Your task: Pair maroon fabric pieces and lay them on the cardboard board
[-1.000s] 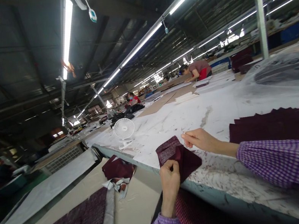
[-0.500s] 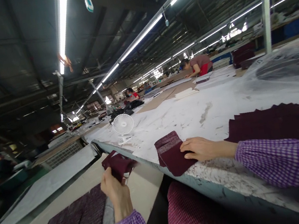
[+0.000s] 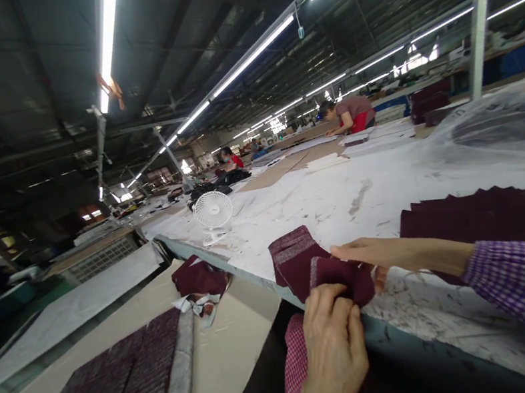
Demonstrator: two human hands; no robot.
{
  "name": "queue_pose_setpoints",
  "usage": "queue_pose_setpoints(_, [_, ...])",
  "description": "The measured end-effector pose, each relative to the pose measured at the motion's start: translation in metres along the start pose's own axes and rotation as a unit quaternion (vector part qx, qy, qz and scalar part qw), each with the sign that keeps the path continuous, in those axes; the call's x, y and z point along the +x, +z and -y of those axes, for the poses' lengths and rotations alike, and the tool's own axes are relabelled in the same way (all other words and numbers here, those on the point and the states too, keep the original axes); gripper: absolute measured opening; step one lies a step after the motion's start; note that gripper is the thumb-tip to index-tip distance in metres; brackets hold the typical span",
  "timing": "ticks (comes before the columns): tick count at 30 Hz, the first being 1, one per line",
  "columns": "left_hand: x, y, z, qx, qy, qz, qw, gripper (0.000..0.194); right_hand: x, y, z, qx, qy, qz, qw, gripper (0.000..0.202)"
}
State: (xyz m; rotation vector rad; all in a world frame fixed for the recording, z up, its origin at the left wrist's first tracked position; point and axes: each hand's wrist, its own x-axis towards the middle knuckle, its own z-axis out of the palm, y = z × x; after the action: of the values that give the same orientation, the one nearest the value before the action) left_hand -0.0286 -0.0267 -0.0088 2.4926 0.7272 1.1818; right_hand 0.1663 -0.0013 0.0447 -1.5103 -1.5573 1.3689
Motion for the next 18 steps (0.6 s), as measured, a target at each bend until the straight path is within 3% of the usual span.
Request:
queue_pose_setpoints(3, [0.001, -0.001, -0.001, -0.023, 0.022, 0.025, 0.999, 0.019, -0.004, -0.008, -0.011, -0.073, -0.082, -0.032, 0.993, 0.044])
queue_pose_setpoints(7, [0.021, 0.0, 0.016, -0.015, -0.062, -0.093, 0.994, 0.019, -0.009, -0.017, -0.025, -0.053, -0.099, -0.03, 0.993, 0.044])
queue_pose_setpoints(8, [0.029, 0.002, 0.021, 0.0, -0.087, -0.099, 0.991, 0.021, -0.011, -0.018, -0.027, -0.04, -0.088, -0.026, 0.995, 0.049])
queue_pose_setpoints(11, [0.055, 0.011, 0.031, 0.004, -0.137, -0.014, 0.99, 0.025, -0.016, -0.024, -0.028, -0.048, -0.054, -0.024, 0.997, 0.061])
queue_pose_setpoints(14, [0.075, 0.027, 0.031, 0.003, -0.143, 0.07, 0.987, 0.02, -0.018, -0.032, -0.029, -0.131, -0.038, -0.032, 0.99, 0.061])
queue_pose_setpoints(16, [0.081, 0.037, 0.029, 0.046, -0.117, 0.085, 0.988, 0.02, -0.017, -0.039, -0.031, -0.228, -0.041, -0.058, 0.971, 0.059])
queue_pose_setpoints(18, [0.082, 0.046, 0.028, 0.101, -0.084, 0.095, 0.987, 0.021, -0.016, -0.048, -0.033, -0.343, -0.061, -0.12, 0.93, 0.051])
